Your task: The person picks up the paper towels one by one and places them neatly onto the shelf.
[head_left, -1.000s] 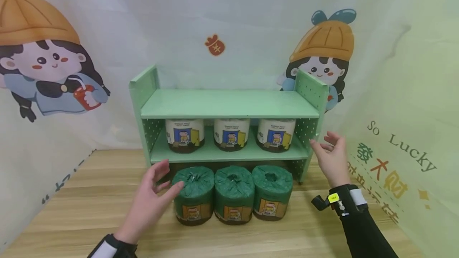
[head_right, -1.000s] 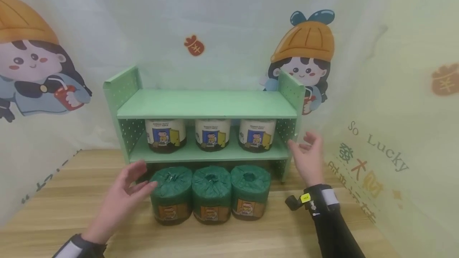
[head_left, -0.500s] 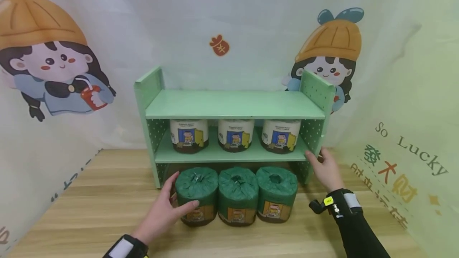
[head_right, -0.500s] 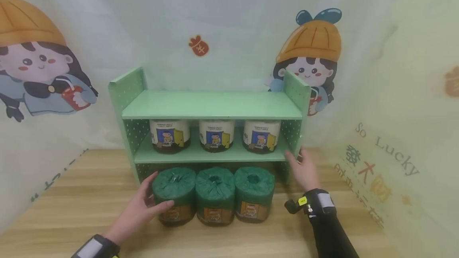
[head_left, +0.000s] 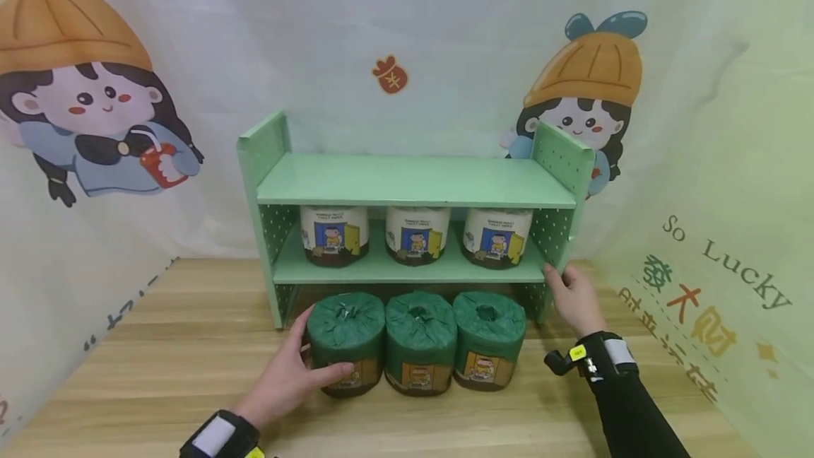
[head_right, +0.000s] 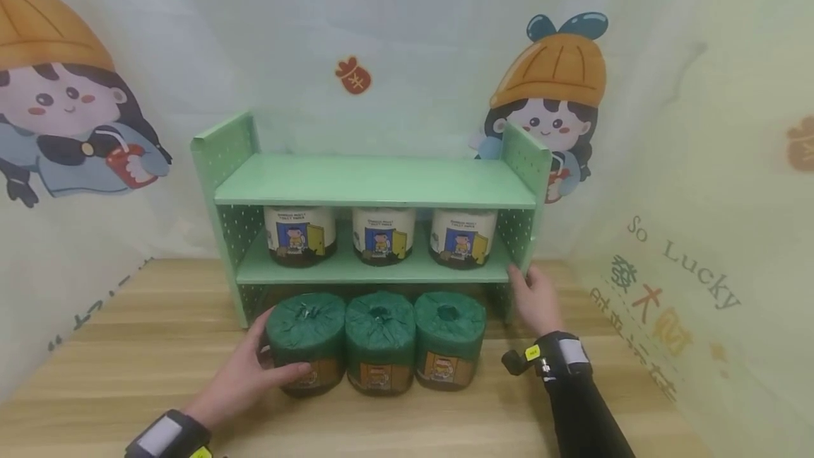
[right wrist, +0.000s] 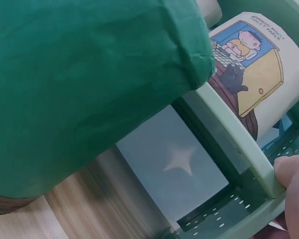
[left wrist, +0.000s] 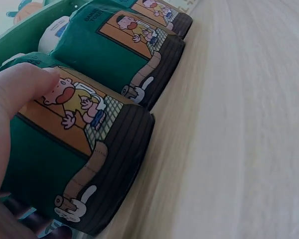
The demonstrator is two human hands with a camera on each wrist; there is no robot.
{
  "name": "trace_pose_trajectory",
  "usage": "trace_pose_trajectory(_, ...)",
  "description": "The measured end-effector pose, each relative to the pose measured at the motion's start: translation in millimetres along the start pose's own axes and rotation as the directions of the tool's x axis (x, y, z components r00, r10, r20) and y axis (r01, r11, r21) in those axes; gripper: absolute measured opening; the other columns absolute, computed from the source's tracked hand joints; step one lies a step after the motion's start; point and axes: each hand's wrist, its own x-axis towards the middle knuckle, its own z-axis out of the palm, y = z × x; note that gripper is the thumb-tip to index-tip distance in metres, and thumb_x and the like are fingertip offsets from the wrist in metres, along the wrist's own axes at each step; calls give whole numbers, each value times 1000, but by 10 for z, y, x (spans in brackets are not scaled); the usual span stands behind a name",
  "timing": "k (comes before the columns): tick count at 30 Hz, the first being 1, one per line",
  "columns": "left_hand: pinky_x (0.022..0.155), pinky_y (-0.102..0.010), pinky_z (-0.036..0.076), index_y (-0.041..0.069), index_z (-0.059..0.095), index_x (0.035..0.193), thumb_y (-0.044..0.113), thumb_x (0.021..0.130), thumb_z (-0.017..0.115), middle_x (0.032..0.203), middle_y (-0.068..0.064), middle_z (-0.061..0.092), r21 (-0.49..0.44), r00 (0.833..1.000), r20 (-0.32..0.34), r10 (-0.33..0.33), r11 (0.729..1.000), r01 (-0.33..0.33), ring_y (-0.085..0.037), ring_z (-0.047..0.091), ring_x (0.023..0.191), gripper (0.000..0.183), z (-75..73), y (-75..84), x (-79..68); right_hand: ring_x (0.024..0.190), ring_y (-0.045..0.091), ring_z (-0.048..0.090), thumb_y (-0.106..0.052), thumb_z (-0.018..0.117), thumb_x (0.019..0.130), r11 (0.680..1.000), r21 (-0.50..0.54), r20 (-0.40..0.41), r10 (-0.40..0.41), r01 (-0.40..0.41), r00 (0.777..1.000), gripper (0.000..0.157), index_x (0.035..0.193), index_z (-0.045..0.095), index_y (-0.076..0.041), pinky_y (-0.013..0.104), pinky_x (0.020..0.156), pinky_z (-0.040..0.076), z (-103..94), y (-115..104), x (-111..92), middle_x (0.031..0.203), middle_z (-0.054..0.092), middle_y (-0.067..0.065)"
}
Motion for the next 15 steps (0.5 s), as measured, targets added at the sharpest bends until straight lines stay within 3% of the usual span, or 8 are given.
trace_pose_trajectory(5, 102, -62, 34, 16, 18, 153, 39, 72, 90, 148, -16, 28, 62, 1000, -20, -7, 998, 8, -40, 32, 130, 111, -9, 6, -22, 76, 29, 48, -36, 43, 109, 1000, -2, 10, 1, -1, 1000, 46, 128, 58, 4, 36, 60, 40, 6, 1, 22, 98, 59, 26)
trace_pose_trajectory(10, 105, -62, 29, 17, 23, 150, 38, 71, 91, 144, -13, 38, 58, 1000, -24, 16, 998, -14, -31, 36, 129, 107, -17, 44, -40, 85, 31, 51, -36, 42, 109, 1000, -4, 18, 7, -7, 1000, 47, 129, 57, 4, 39, 67, 42, -13, -24, 12, 106, 61, 26)
trace_pose_trajectory(15, 106, -63, 26, 17, 22, 151, 39, 69, 92, 145, -12, 37, 63, 999, -23, 29, 998, -28, -31, 34, 130, 111, -15, 17, -67, 96, 32, 52, -37, 43, 108, 1000, -11, 27, 12, -12, 1000, 48, 129, 56, 4, 44, 76, 43, -25, -26, -5, 116, 61, 25)
